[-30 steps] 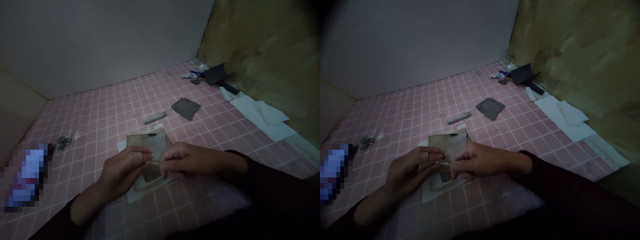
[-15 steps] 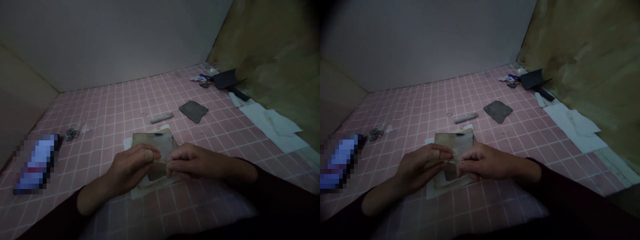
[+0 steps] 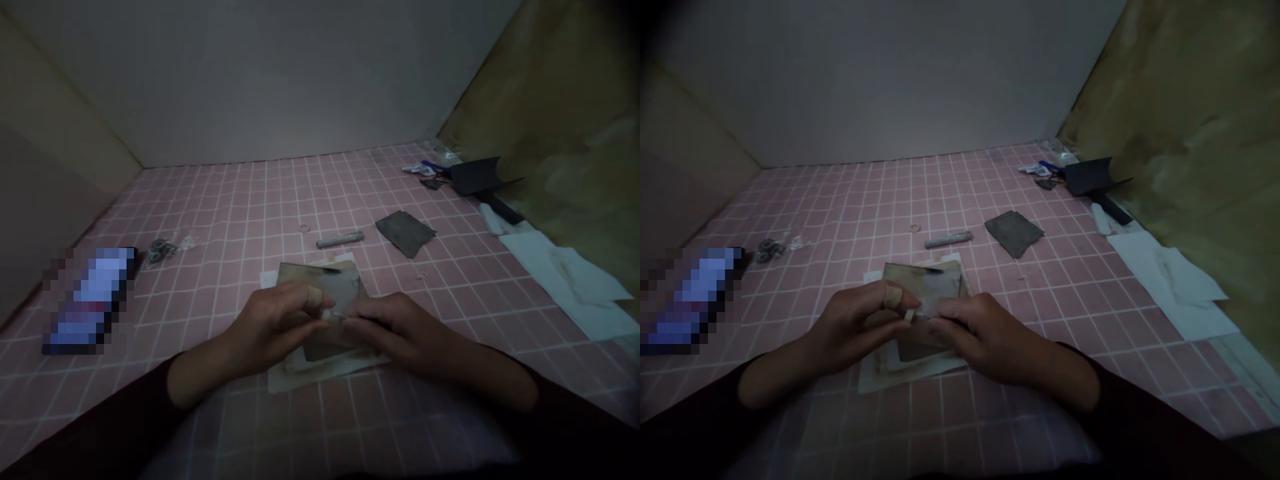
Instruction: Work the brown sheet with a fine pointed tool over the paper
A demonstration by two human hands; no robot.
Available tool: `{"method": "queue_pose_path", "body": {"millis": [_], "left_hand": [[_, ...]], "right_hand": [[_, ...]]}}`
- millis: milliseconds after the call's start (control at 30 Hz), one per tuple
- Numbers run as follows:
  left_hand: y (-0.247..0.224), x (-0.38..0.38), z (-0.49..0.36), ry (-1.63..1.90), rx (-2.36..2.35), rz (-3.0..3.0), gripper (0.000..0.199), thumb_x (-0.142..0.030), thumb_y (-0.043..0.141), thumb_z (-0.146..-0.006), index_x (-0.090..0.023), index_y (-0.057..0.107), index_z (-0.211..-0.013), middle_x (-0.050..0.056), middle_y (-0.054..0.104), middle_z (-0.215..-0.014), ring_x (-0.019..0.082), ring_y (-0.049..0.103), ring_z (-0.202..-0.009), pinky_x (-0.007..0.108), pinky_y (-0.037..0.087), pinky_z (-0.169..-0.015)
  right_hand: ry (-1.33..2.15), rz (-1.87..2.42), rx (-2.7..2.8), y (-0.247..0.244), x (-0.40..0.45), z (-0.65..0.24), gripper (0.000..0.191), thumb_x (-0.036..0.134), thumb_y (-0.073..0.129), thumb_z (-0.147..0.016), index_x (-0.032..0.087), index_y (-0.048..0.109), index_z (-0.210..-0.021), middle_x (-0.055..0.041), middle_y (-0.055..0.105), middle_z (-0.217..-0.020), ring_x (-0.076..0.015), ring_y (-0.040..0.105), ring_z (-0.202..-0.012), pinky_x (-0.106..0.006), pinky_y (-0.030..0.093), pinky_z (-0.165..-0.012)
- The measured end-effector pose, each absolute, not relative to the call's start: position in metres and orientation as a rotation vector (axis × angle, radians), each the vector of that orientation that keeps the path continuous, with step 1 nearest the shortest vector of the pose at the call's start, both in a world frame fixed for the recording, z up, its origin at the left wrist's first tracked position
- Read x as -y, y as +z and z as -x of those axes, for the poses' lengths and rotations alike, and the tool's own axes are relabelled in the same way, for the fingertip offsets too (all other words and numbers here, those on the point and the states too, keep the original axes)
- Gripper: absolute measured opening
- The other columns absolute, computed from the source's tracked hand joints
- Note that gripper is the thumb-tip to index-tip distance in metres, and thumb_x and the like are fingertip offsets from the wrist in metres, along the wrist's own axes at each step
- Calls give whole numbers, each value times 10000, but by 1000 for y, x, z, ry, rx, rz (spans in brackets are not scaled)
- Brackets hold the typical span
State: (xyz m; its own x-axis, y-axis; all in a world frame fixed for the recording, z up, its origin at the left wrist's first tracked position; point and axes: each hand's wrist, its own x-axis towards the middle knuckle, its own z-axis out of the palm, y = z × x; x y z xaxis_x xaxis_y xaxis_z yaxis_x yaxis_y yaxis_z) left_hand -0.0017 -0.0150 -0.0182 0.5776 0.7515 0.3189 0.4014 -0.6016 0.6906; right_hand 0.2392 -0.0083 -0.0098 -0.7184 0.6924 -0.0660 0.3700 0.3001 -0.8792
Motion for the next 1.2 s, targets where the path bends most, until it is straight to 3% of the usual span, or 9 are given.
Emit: {"method": "queue_pose_path", "body": {"millis": [133,300,700,867,1000,1067,1200], "left_hand": [[-17,14,0,828,-933,-2008,112,-181,653,-877,-169,655,-988,10,692,-833,107,662,-678,192,538,-617],[-20,14,-1,846,-892,-1664,121,-215,681,-868,-170,658,-978,10,655,-810,115,635,-707,197,530,-610],[-20,17,-4,809,-944,-1554,161,-209,686,-839,-150,658,-986,27,692,-828,142,683,-761,241,563,-662],[-15,17,0,830,-968,-1785,133,-203,679,-858,-158,658,-981,3,665,-788,122,659,-716,213,543,-634],[-13,18,5,946,-986,-2087,111,-206,668,-878,-164,625,-972,7,667,-831,127,654,-749,225,524,-685],[-14,19,7,950,-949,-2205,109,-196,633,-902,-158,604,-1000,24,677,-863,136,658,-783,231,523,-706],[-14,17,11,911,-802,-2387,112,-163,533,-948,-164,585,-1047,67,692,-951,167,660,-869,256,528,-745]], "right_hand": [[996,933,2374,-18,13,-237,247,243,426,-1003,158,576,-827,4,540,-693,-112,504,-608,-245,379,-599],[706,927,2504,-24,12,-238,198,145,385,-957,168,579,-922,-42,611,-761,-146,568,-652,-257,426,-601],[325,879,2671,-18,16,-236,249,51,354,-855,152,569,-930,-75,634,-765,-197,621,-636,-285,444,-537],[298,852,2716,-11,13,-238,284,26,341,-825,152,567,-945,-72,622,-760,-199,606,-629,-284,413,-520],[529,834,2660,-7,7,-234,241,72,348,-875,140,574,-922,-76,616,-769,-190,586,-645,-292,409,-555],[914,894,2583,-2,2,-232,225,161,371,-957,159,563,-840,-33,581,-709,-150,544,-608,-271,399,-564],[1843,904,2268,6,-6,-229,386,358,388,-1024,182,504,-701,55,425,-521,-90,405,-467,-215,341,-478]]}}
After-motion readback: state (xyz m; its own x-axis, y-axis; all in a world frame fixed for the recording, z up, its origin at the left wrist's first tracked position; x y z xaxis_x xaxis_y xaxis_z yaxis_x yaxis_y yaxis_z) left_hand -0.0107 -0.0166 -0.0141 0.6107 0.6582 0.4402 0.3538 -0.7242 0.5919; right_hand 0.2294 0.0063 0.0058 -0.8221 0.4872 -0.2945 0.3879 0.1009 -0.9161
